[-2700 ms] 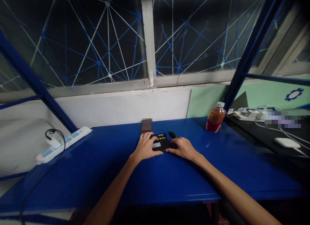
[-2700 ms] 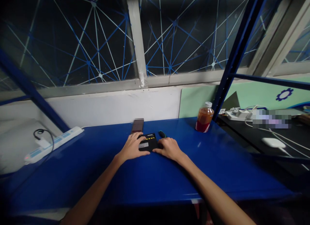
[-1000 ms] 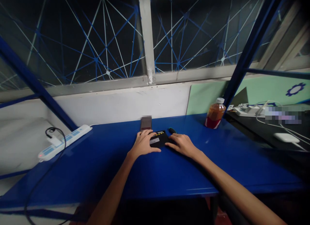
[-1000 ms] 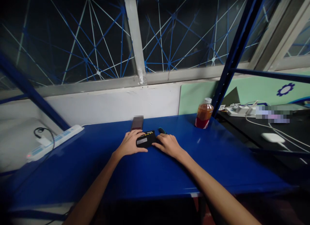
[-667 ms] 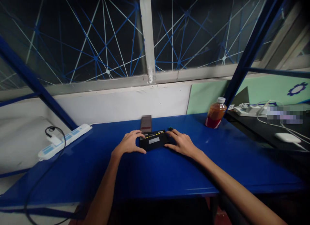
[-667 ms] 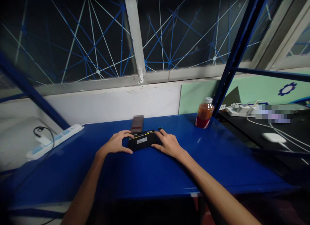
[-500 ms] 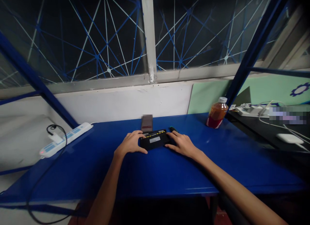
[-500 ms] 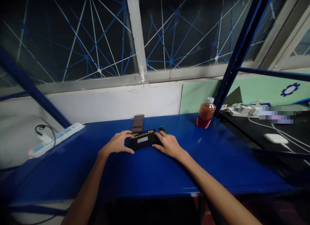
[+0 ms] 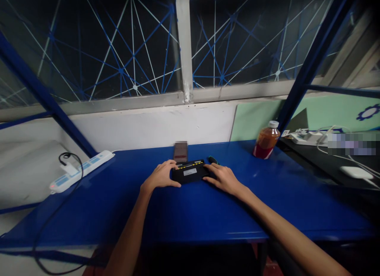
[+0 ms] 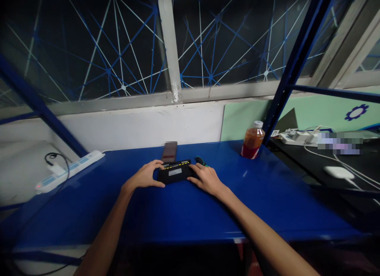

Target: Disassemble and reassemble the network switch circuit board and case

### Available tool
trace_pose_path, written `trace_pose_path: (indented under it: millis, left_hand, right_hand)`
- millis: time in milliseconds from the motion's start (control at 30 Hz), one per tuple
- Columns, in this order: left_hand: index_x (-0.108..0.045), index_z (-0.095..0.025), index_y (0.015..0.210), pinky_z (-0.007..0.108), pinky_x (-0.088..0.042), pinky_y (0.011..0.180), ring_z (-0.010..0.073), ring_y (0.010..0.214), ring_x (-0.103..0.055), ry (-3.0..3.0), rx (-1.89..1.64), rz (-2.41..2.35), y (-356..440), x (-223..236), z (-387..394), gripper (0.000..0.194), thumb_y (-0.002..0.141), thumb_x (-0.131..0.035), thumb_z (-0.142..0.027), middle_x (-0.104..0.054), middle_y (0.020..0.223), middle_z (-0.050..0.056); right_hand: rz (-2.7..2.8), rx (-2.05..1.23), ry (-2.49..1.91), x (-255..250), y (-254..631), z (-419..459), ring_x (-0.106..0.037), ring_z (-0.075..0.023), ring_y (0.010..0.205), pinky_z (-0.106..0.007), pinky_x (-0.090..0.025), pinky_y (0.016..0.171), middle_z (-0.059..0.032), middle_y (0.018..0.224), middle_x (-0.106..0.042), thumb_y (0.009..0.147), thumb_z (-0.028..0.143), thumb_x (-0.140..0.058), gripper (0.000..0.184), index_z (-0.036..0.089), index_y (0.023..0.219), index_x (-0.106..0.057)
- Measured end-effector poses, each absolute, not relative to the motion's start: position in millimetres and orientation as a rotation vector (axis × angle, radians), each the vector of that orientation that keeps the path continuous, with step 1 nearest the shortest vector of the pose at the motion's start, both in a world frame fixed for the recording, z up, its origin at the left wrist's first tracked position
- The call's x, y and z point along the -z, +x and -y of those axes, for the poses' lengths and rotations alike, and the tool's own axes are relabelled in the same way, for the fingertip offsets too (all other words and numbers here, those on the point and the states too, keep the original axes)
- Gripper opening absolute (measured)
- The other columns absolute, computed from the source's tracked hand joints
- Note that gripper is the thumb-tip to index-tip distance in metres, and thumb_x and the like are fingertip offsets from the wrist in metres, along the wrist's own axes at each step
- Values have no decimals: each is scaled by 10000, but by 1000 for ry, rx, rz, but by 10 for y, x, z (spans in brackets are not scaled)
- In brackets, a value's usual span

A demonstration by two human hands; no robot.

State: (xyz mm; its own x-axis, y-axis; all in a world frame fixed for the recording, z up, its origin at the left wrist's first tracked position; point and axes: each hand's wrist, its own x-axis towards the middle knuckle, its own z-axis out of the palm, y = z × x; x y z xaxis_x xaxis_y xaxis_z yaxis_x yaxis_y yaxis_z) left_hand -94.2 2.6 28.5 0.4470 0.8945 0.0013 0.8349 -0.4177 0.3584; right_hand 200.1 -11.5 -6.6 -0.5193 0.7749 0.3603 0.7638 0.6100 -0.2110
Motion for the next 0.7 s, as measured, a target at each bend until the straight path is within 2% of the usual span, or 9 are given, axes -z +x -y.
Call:
trace_pose_path:
  millis: [700]
  left_hand:
    - [-566,-240,1091,462,-349,1022,316,1245,-424,2358,-309,-1458,-960,-301,-23,638,561,-727,-556,-466,1352,70]
  right_hand:
    - [2388,-102,-1204,42,2001,140,-644,-218,845,-317,-487,690,-95,1040,-645,897,486,-494,464,182,1247,-523]
